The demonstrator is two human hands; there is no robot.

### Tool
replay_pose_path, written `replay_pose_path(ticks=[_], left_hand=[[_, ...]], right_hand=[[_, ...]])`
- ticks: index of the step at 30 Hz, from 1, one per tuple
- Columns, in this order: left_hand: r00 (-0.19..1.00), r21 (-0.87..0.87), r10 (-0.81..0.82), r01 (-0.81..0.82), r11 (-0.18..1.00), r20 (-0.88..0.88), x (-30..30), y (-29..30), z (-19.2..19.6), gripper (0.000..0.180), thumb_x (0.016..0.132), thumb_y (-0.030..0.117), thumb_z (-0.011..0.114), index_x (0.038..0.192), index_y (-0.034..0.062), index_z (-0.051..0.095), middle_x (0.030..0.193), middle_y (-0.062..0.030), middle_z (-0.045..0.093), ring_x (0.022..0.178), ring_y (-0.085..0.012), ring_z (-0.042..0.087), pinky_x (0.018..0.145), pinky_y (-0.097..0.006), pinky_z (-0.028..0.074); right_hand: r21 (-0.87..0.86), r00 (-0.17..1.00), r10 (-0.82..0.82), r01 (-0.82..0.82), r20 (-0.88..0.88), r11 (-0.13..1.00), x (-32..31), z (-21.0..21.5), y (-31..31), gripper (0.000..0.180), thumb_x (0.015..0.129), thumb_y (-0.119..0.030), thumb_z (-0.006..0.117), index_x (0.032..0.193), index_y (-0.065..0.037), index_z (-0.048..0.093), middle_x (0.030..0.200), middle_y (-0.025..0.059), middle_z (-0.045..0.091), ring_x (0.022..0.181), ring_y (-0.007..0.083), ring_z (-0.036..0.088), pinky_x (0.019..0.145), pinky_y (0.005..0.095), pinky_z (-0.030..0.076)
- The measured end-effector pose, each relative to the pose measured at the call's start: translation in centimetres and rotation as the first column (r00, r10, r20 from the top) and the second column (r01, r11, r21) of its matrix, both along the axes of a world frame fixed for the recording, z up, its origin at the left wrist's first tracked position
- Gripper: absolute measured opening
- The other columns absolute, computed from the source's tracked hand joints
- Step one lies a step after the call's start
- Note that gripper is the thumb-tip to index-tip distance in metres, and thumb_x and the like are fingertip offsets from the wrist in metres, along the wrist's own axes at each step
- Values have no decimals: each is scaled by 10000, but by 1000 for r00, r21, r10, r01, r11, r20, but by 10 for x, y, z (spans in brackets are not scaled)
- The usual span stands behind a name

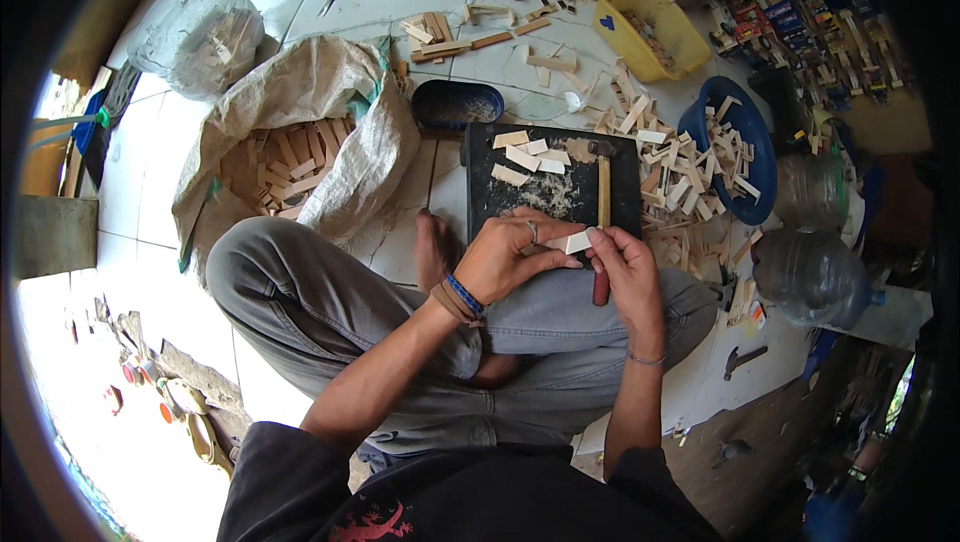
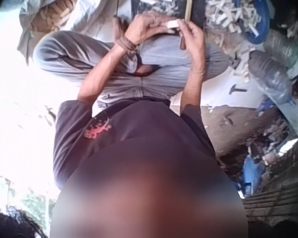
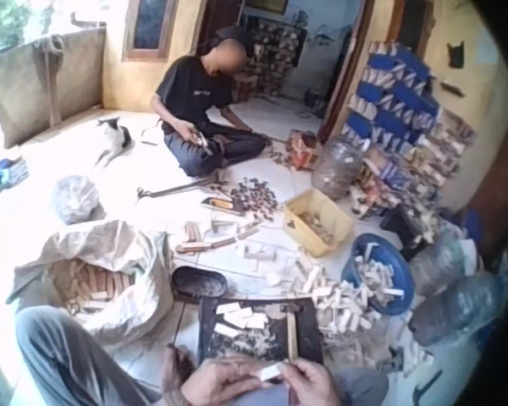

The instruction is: The person sits on the floor and repeatedly picks up small wooden pieces from a sack, then uses a hammer to strike and shape them on a black board. Finished pieces are placed into a blue bowl. The person occasionally adjusts the wood with both hands before striking.

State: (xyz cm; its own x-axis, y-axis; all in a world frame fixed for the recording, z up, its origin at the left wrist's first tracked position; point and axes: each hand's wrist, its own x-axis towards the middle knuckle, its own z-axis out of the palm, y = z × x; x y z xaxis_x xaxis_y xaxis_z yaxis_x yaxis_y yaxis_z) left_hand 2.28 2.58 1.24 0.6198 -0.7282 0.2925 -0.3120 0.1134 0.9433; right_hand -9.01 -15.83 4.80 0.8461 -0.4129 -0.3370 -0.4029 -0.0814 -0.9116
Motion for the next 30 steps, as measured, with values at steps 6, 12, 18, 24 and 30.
replay_pose_path(ticks=[6, 12, 18, 24, 30], left_hand=[[994, 20, 37, -35, 999, -103, -2, 1, 5, 415, 842, 195, 846, 1223, 61, 747, 1039, -121, 768, 985, -263, 716, 897, -360, 541], [996, 20, 13, -11, 1000, -90, 2, 4, 3, 342, 856, 180, 836, 1164, 51, 759, 999, -115, 764, 945, -248, 733, 846, -347, 558], [992, -10, 53, -55, 998, -114, 0, 2, 2, 297, 860, 208, 827, 1111, 57, 776, 957, -149, 763, 906, -313, 748, 814, -370, 570], [992, 11, 45, -44, 999, -119, 1, 1, 3, 295, 861, 209, 827, 1102, 46, 776, 952, -156, 761, 904, -312, 750, 809, -374, 571], [990, 8, 45, -44, 999, -135, 0, 1, 3, 298, 860, 212, 827, 1100, 43, 775, 951, -159, 763, 904, -310, 750, 804, -376, 573]], right_hand=[[0, 1000, 16, -16, -3, 1000, 2, 4, 0, 297, 1053, -276, 656, 1000, 10, 712, 790, -31, 625, 690, 22, 483, 619, 198, 404], [53, 1000, 18, -17, -10, 998, 1, 3, -3, 294, 1059, -267, 644, 1007, 14, 713, 800, -29, 627, 697, 24, 488, 635, 190, 407], [74, 999, 32, -31, -4, 997, 1, 2, -4, 302, 1063, -273, 637, 998, 12, 709, 800, -30, 619, 702, 26, 491, 634, 189, 404], [81, 999, 29, -27, -21, 996, 0, 3, -6, 276, 1073, -256, 618, 1021, 3, 697, 841, 2, 633, 736, 64, 518, 673, 210, 421], [88, 999, 32, -30, -20, 996, -1, 4, -6, 278, 1074, -257, 617, 1038, 5, 701, 847, 0, 634, 739, 64, 519, 675, 210, 422]])
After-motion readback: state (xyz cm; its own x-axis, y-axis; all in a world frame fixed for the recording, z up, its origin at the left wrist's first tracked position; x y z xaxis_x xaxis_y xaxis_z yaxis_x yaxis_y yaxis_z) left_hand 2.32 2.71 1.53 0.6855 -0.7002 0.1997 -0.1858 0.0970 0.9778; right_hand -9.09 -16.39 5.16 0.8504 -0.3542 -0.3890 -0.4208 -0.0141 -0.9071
